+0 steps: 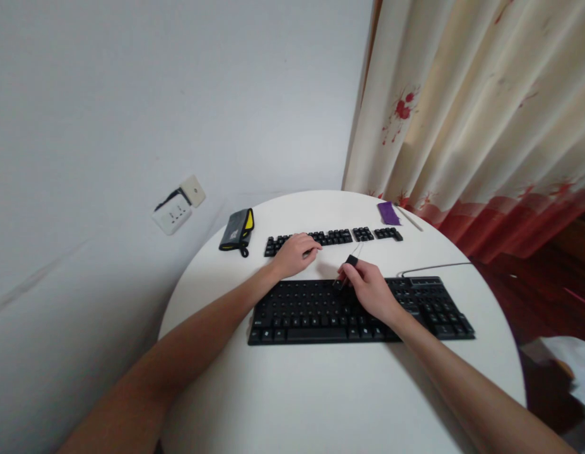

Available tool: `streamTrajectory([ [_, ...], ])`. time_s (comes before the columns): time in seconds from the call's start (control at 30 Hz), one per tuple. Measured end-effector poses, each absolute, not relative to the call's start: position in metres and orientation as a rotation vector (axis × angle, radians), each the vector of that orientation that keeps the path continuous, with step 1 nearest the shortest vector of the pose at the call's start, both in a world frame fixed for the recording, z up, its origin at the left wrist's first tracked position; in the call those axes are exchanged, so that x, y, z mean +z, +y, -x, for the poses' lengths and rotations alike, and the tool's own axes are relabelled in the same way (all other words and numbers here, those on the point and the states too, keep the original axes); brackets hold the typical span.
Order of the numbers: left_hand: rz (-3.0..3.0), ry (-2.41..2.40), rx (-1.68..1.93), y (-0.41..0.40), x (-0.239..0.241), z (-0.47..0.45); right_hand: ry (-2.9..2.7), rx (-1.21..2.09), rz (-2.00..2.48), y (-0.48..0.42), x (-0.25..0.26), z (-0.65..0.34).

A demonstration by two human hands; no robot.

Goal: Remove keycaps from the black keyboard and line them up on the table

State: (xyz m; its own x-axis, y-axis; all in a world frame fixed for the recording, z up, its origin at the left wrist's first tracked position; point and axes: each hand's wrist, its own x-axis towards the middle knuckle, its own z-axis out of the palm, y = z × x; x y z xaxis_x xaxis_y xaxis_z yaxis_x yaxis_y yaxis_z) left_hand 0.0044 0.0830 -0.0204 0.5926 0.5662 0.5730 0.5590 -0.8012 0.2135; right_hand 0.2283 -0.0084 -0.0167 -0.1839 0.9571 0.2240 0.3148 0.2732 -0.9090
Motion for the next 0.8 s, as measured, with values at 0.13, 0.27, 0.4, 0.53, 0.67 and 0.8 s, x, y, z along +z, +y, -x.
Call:
streamTrajectory([
  [0.13,-2.69,0.933,1.001,0.072,-0.002,-0.007,-1.518,0.919,1.167,-0.007,-0.016,-0.228],
  [0.27,-2.537,0.924,0.889,0.046,0.012,-0.021,-1.492,0.877,1.179,-0.008,-0.015,-0.228],
  [0.4,-2.468,0.892,0.791,0.024,0.009,-0.039,-1.537,0.815,1.202,-0.011,-0.013,-0.226],
  [0.53,-2.426,0.943,0.856,0.021,-0.003,-0.046,-1.559,0.785,1.214,-0.013,-0.014,-0.225],
  [0.67,-2.488,0.904,0.87,0.025,-0.013,-0.044,-1.566,0.818,1.256,-0.011,-0.018,-0.224],
  [0.8,-2.664,0.837,0.863,0.027,-0.014,-0.042,-1.579,0.839,1.285,-0.008,-0.021,-0.225],
])
